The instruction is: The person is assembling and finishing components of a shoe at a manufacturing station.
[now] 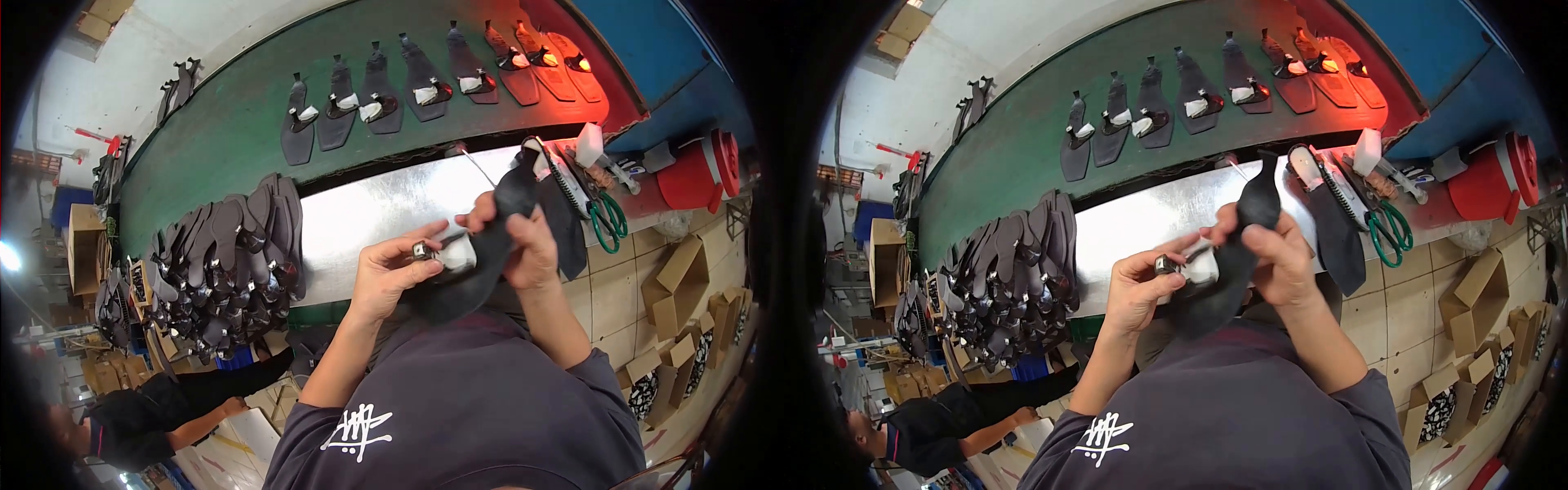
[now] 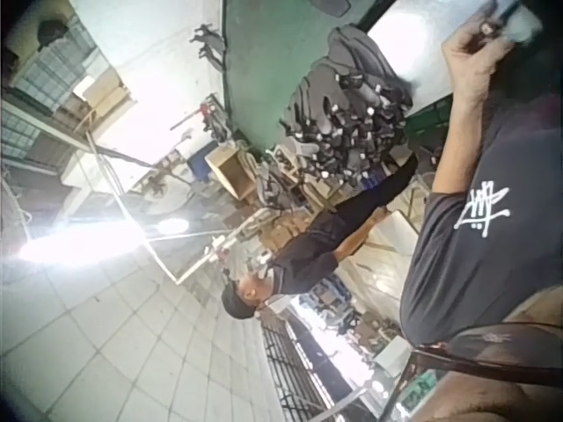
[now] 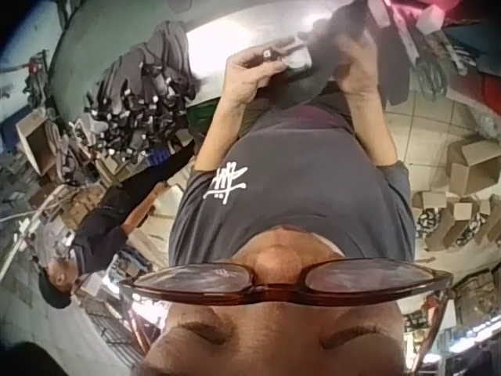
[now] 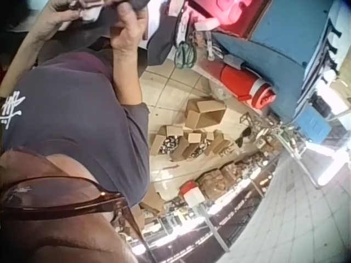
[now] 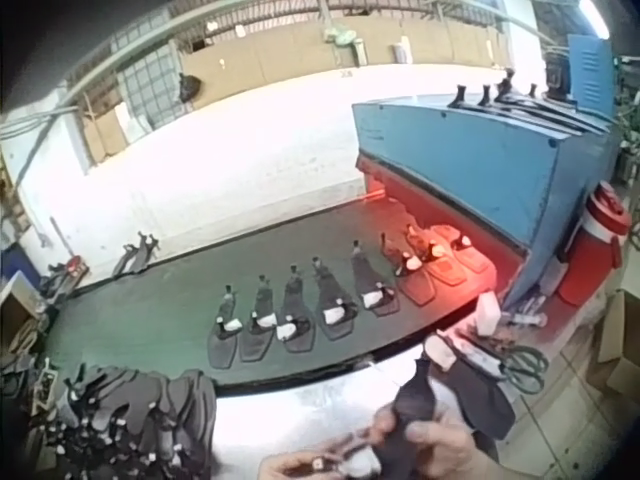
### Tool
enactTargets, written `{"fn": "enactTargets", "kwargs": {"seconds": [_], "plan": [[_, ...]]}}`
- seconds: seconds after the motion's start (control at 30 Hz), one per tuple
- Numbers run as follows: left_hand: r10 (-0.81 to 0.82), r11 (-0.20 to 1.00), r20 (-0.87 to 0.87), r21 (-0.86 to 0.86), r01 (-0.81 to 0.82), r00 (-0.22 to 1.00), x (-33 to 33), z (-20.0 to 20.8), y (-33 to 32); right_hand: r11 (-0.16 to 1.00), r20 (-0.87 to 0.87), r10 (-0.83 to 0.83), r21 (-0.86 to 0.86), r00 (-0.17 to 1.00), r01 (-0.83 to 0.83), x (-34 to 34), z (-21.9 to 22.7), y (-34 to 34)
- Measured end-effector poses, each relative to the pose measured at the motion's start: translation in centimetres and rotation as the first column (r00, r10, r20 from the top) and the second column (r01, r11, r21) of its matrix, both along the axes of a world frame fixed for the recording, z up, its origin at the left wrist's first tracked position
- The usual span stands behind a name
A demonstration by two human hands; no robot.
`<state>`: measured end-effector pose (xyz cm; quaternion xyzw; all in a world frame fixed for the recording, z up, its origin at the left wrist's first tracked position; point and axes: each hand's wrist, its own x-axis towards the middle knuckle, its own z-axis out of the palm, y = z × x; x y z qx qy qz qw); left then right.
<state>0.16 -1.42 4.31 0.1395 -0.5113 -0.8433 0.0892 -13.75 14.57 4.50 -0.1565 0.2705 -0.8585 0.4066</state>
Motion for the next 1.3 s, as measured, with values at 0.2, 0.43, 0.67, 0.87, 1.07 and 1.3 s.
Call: {"fn": "enactTargets", "kwargs": {"seconds": [0.2,0.43,0.67,0.87,1.07,1.3], "plan": [[0.091,0.984,0.035,0.148,-0.095,0.995,1.5,-0.9,-1.3,0.945,-0.594,0.013,0.27,0.804,0.184,0.8,0.6,1.1],[0.096,0.982,0.039,0.161,-0.101,0.995,2.2,-1.5,-1.8,0.827,-0.786,0.133,0.424,0.603,0.37,3.9,2.3,0.4],[0.103,0.982,-0.025,0.161,-0.098,0.994,2.1,-1.4,-1.9,0.834,-0.86,0.117,0.356,0.497,0.42,3.6,1.4,0.6],[0.092,0.983,-0.024,0.164,-0.087,0.995,2.0,-1.7,-1.7,0.847,-0.875,0.105,0.327,0.472,0.419,3.5,1.0,0.5],[0.094,0.981,-0.015,0.173,-0.09,0.995,2.3,-2.0,-1.7,0.85,-0.86,0.096,0.332,0.5,0.408,3.7,0.8,0.7],[0.099,0.987,-0.008,0.131,-0.097,0.995,2.2,-1.6,-1.6,0.849,-0.848,0.094,0.342,0.521,0.403,3.8,0.5,0.7]]}}
